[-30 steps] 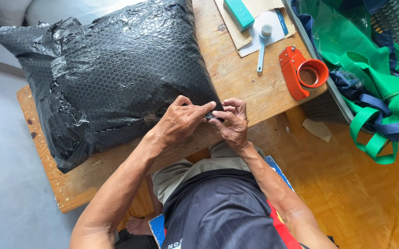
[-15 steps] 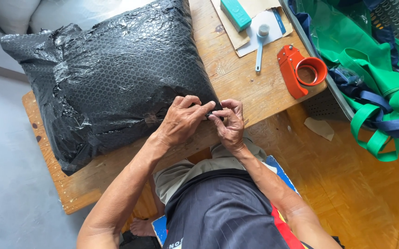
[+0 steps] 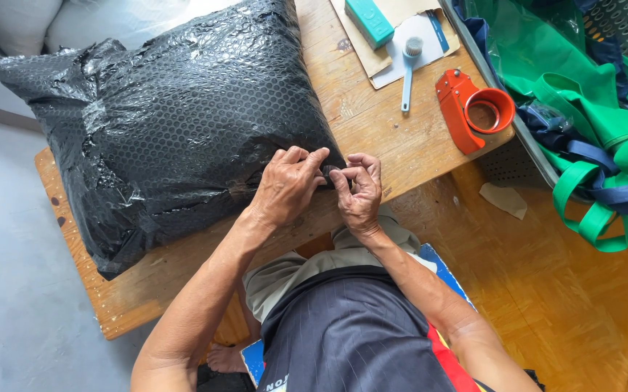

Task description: Wrapping a large object in black bubble wrap and securing it with red tape from a dispenser.

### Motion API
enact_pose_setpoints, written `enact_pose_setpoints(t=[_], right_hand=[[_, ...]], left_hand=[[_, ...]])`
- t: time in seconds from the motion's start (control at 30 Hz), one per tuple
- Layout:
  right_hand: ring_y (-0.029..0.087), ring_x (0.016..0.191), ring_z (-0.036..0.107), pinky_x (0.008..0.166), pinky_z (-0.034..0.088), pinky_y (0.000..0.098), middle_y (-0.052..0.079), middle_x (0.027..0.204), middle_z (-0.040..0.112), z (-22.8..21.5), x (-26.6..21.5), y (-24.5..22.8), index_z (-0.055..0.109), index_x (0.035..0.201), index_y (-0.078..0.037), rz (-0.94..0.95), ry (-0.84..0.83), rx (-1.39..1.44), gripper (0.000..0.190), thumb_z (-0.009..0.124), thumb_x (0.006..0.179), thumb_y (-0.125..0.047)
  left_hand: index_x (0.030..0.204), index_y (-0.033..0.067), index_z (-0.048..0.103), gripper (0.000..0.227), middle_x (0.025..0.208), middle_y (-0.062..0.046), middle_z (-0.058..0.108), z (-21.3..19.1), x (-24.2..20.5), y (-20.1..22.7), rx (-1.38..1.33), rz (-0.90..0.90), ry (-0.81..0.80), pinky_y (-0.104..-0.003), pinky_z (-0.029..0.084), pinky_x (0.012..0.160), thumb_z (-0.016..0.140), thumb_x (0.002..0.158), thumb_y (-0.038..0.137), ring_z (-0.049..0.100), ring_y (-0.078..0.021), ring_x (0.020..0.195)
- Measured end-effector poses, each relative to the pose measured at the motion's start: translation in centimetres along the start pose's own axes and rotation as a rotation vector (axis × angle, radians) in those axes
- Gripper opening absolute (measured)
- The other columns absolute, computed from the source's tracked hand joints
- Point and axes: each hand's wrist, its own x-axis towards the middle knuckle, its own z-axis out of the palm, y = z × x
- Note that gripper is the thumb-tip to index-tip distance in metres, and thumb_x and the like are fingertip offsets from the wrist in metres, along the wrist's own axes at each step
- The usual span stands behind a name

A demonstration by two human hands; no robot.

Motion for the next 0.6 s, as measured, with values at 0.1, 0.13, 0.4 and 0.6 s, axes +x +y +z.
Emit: enact_pose_setpoints(t=[0.1, 0.13, 0.4, 0.6], right_hand=[[0.02, 0.096, 0.065, 0.079, 0.055, 0.03, 0.011, 0.116, 0.057, 0.3, -0.3, 0.6, 0.07, 0.086, -0.006, 0.007, 0.019, -0.005, 0.019, 0.08, 0.093, -0.02], [0.02, 0.096, 0.065, 0.079, 0.055, 0.03, 0.011, 0.116, 0.057, 0.4, -0.3, 0.6, 0.07, 0.086, -0.006, 0.007, 0.019, -0.005, 0.019, 0.08, 0.093, -0.02], [0.008, 0.083, 0.067, 0.075, 0.059, 0.0188, 0.012, 0.121, 0.058, 0.4, 0.2, 2.7, 0.044, 0.111, -0.005, 0.271, 0.017, 0.252, 0.051, 0.088, 0.086, -0.012], [0.01, 0.079, 0.07, 0.068, 0.057, 0.0253, 0.009, 0.091, 0.071, 0.1, -0.1, 3.5, 0.067, 0.101, -0.004, 0.28, -0.045, 0.099, 0.018, 0.08, 0.094, -0.014]], left_hand=[[0.126, 0.0113, 0.065, 0.041, 0.077, 0.003, 0.069, 0.1, 0.0, 0.5, 0.009, -0.029, 0.023, -0.031, 0.052, 0.079, 0.075, 0.088, 0.022, 0.064, -0.0189, 0.092], [0.126, 0.0113, 0.065, 0.041, 0.077, 0.003, 0.069, -0.1, 0.1, 0.7, 0.009, -0.028, 0.023, -0.031, 0.052, 0.079, 0.075, 0.088, 0.022, 0.064, -0.0189, 0.092], [0.123, 0.0082, 0.064, 0.062, 0.112, -0.01, 0.056, -1.0, 1.4, 2.3, 0.026, -0.21, 0.085, -0.041, 0.058, 0.08, 0.089, 0.067, 0.012, 0.061, -0.0309, 0.101], [0.114, 0.0104, 0.063, 0.057, 0.108, -0.007, 0.049, -2.5, 3.7, 2.8, 0.048, -0.344, 0.013, -0.041, 0.061, 0.071, 0.093, 0.066, 0.017, 0.063, -0.0292, 0.09]])
